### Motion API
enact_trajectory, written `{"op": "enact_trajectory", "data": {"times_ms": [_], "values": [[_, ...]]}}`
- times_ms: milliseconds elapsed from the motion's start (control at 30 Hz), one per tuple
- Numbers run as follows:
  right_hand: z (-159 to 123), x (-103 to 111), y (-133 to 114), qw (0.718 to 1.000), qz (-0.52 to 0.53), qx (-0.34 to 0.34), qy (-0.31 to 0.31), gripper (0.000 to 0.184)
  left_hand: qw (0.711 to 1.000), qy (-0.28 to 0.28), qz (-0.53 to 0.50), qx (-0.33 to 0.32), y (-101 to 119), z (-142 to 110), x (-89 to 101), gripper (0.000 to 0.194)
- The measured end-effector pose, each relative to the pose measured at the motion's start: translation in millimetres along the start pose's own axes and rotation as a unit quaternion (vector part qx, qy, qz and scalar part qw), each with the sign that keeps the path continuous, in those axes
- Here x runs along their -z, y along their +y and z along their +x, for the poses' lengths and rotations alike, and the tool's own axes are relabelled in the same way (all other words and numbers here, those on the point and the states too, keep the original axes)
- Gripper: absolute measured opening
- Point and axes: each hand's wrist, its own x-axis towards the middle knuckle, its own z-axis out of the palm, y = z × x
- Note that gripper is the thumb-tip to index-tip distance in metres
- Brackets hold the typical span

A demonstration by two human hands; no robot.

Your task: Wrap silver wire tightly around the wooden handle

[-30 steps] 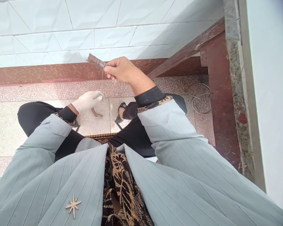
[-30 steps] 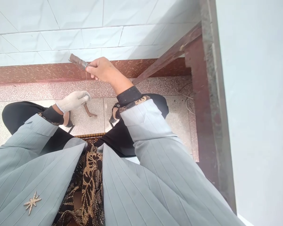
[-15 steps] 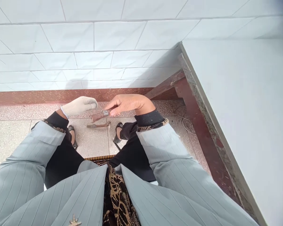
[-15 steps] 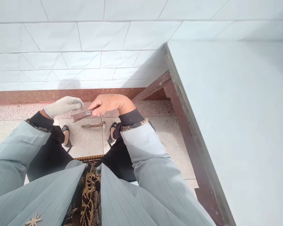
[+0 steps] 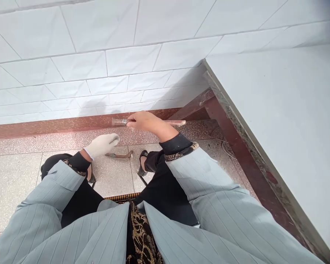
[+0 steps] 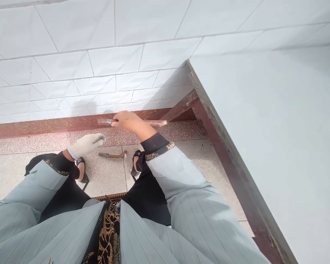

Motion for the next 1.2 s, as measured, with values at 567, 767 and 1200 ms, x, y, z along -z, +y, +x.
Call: {"op": "enact_trajectory", "data": {"times_ms": [567,767,1200], "values": [[-17.9,-0.7,20.2,0.877,0.287,0.288,-0.258,0.049,0.931,0.061,-0.352,-0.078,6.6,-17.6,23.1,0.020],[-17.4,-5.1,22.9,0.874,0.385,0.262,-0.141,0.042,0.920,0.032,-0.379,-0.100,3.1,-8.7,4.4,0.022],[-14.7,-1.5,27.5,0.911,0.405,0.015,0.083,0.035,0.979,0.040,-0.188,-0.070,3.4,-11.3,0.9,0.025]]}}
